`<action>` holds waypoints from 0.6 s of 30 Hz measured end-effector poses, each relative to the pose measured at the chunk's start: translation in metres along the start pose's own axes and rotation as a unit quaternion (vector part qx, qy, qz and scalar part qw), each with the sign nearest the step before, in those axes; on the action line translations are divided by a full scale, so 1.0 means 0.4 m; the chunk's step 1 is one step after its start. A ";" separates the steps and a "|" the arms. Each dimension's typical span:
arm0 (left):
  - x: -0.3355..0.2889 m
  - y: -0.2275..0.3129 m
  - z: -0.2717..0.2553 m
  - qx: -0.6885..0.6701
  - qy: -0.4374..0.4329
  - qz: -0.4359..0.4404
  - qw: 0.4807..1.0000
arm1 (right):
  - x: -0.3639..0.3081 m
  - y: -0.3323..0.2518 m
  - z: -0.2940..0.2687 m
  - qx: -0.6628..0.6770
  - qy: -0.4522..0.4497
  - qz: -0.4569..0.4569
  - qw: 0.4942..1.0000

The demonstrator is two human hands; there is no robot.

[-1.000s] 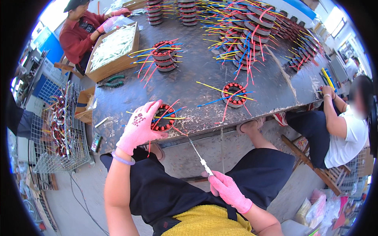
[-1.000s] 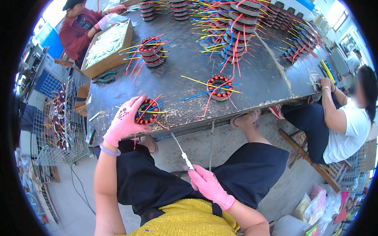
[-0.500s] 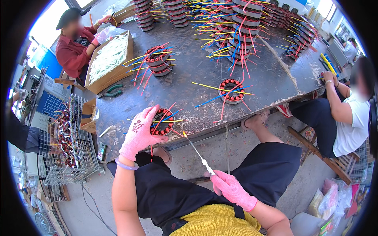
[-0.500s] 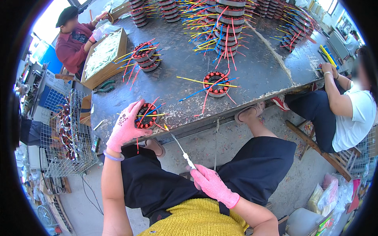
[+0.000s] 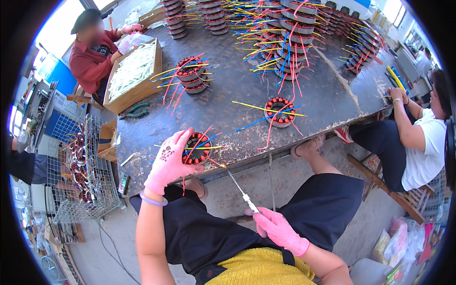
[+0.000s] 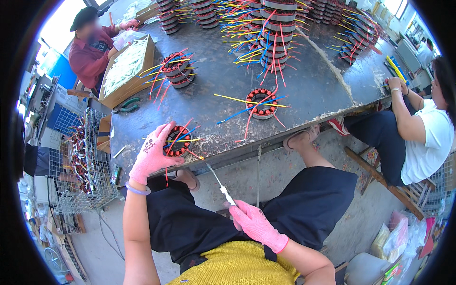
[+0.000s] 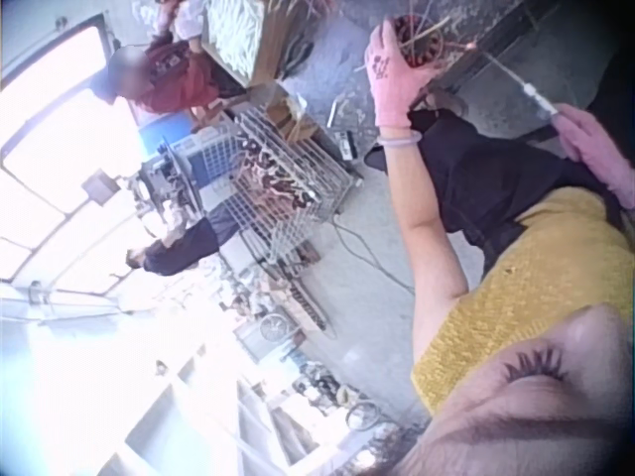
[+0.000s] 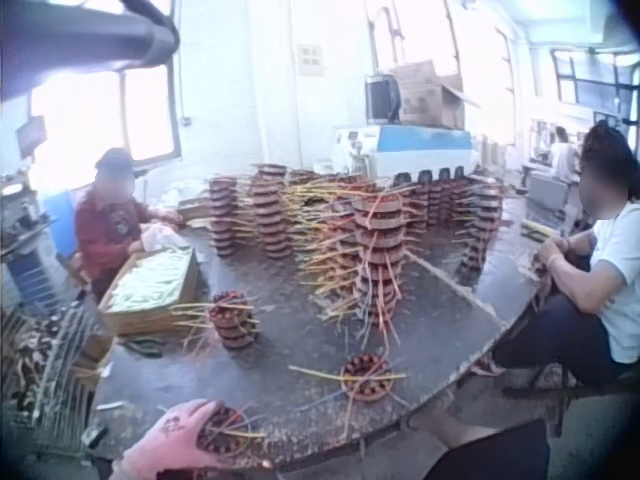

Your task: The person uses a small lighter to heat wire ends on circular motor components, then trims the excess wire with cutters, handling several units individually.

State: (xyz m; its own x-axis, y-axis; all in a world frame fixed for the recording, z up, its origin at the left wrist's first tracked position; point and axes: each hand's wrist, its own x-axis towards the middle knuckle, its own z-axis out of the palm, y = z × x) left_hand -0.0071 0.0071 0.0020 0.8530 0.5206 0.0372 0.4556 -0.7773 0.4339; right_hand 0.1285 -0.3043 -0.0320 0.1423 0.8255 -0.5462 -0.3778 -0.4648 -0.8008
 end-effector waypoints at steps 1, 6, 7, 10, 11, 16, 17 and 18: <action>-0.002 -0.002 0.001 0.003 0.001 -0.001 1.000 | 0.000 0.001 0.001 0.007 -0.001 -0.006 1.000; -0.008 -0.009 0.003 0.003 0.005 0.002 1.000 | 0.001 0.005 0.003 0.002 0.001 -0.015 1.000; -0.004 -0.013 0.010 0.006 0.009 0.009 1.000 | -0.002 0.000 0.005 0.001 0.003 -0.016 1.000; -0.006 -0.018 0.005 0.011 0.015 0.021 1.000 | -0.009 -0.024 0.010 0.005 0.011 0.017 1.000; -0.004 -0.017 0.007 0.009 0.015 0.027 0.999 | -0.011 -0.023 0.009 0.005 0.014 0.021 1.000; -0.004 -0.014 0.001 0.003 0.007 0.022 1.000 | -0.003 0.001 0.010 0.003 0.006 -0.002 1.000; 0.002 -0.011 0.000 0.002 0.009 0.024 1.000 | -0.002 -0.005 0.009 0.005 0.009 -0.002 1.000; 0.004 -0.011 0.001 -0.002 0.005 0.021 1.000 | -0.002 -0.004 0.008 0.014 0.007 -0.005 1.000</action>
State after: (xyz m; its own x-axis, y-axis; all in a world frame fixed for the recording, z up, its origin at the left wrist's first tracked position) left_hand -0.0076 0.0112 -0.0003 0.8688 0.4908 0.0648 0.4181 -0.7975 0.4350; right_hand 0.1260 -0.3030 -0.0295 0.1594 0.8255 -0.5415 -0.4014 -0.4469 -0.7995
